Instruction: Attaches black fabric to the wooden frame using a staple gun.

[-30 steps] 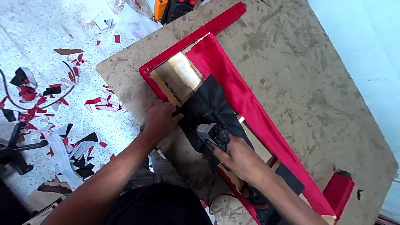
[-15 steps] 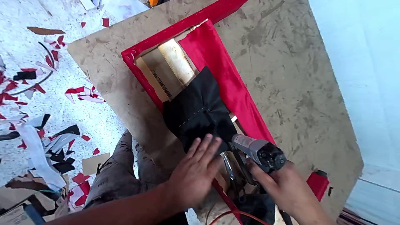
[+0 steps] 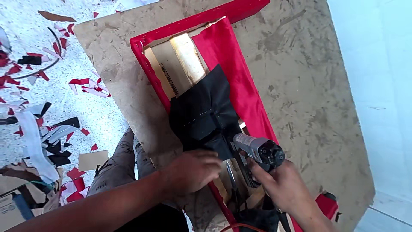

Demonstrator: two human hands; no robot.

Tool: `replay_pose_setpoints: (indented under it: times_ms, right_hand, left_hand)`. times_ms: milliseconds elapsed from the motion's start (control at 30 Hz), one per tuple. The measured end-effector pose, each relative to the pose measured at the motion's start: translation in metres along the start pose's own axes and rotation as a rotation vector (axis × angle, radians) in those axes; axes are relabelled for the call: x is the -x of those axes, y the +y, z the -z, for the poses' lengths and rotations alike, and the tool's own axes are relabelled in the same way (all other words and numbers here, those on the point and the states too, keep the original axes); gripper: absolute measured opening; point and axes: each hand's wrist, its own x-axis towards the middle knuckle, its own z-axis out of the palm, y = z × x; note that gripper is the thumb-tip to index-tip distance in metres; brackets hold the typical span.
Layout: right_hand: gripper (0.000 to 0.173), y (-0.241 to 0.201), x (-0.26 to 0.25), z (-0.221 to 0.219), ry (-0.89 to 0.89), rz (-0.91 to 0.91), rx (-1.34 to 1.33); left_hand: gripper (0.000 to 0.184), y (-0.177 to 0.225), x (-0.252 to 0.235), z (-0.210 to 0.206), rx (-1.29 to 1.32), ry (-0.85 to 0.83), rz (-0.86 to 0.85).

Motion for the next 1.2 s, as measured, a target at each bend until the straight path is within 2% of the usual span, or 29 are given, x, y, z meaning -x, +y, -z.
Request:
replay_pose_setpoints:
  times_ms: [33,100,167,267,433,733,933,1133,1200]
  right_hand:
    - [0.032,0.003,-0.002,0.002,-0.002,0.006,0.008]
    - [0.032,0.009,-0.005,0.007,0.003,0.009,0.029]
    - [0.032,0.015,-0.009,0.013,0.016,-0.002,0.038]
    - [0.034,0.015,-0.014,0.015,0.016,0.035,0.050]
    - [0.034,0.012,-0.017,0.004,-0.077,0.106,0.054]
    - [0.031,0.006,-0.015,0.007,-0.135,0.129,0.094]
    - [0.031,-0.001,-0.003,-0.004,-0.134,0.094,0.082]
    - [0.031,-0.020,0.002,-0.010,-0.130,0.088,0.037]
    - [0.032,-0.024,0.006,-0.016,-0.136,0.076,0.055]
  left_hand:
    - [0.031,0.005,-0.009,0.001,-0.043,-0.003,0.103]
    - [0.049,0.013,-0.024,-0.015,-0.181,-0.135,0.247]
    - [0.066,0.018,-0.025,-0.046,-0.307,-0.253,0.256]
    - [0.072,0.017,-0.018,-0.075,-0.429,-0.319,0.219]
    - [0.079,0.020,-0.017,-0.088,-0.344,-0.396,0.256]
    - [0.076,0.024,-0.016,-0.088,-0.451,-0.549,0.218]
    - [0.061,0.025,-0.014,-0.082,-0.455,-0.596,0.184]
    - [0.052,0.023,-0.010,-0.086,-0.408,-0.599,0.179]
    - [0.045,0.023,-0.004,-0.085,-0.350,-0.543,0.112]
